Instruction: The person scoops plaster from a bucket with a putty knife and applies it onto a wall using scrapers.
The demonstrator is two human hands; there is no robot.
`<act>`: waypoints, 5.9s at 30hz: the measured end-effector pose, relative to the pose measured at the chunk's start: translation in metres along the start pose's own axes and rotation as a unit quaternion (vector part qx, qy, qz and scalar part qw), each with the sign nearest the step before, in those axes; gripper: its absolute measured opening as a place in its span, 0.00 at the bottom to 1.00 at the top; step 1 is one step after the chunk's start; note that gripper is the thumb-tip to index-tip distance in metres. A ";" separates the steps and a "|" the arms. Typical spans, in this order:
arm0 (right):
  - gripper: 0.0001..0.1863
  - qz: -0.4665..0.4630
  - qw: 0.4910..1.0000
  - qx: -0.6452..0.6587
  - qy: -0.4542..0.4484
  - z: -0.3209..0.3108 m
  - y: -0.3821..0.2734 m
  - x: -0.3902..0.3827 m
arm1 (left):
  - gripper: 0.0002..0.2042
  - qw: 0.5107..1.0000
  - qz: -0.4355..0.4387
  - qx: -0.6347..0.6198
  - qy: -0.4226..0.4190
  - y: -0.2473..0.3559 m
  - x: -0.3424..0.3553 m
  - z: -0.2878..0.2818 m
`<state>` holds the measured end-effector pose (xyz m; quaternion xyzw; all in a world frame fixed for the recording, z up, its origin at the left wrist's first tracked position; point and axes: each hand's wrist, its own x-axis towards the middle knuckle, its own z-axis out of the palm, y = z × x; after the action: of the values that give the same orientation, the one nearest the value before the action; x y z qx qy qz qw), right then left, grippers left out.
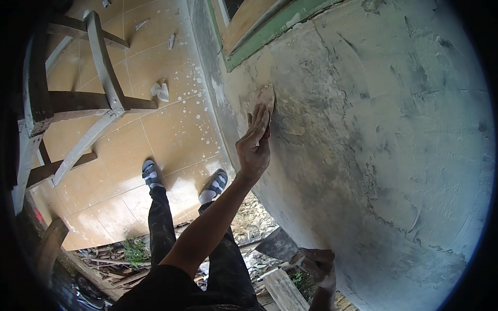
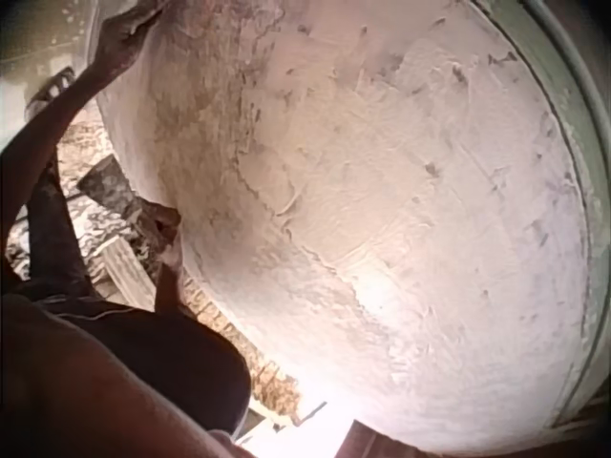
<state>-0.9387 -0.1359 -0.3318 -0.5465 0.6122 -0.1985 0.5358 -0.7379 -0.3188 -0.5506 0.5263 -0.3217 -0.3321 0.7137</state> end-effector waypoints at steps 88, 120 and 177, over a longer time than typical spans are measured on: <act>0.10 0.188 0.973 0.067 0.113 0.084 0.028 0.028 | 0.16 0.986 -0.133 0.089 -0.048 -0.008 0.008 -0.057; 0.12 0.135 0.986 0.094 0.025 0.135 -0.031 0.105 | 0.16 0.900 -0.422 -0.044 -0.098 0.126 -0.033 -0.169; 0.15 0.018 0.982 -0.135 0.130 0.081 -0.019 0.123 | 0.21 0.985 -0.169 0.022 -0.019 -0.026 0.041 -0.011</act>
<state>-0.8388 -0.2225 -0.3983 -0.5725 0.7073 -0.1738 0.3765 -0.7088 -0.3518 -0.5743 0.5820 -0.2489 -0.4511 0.6292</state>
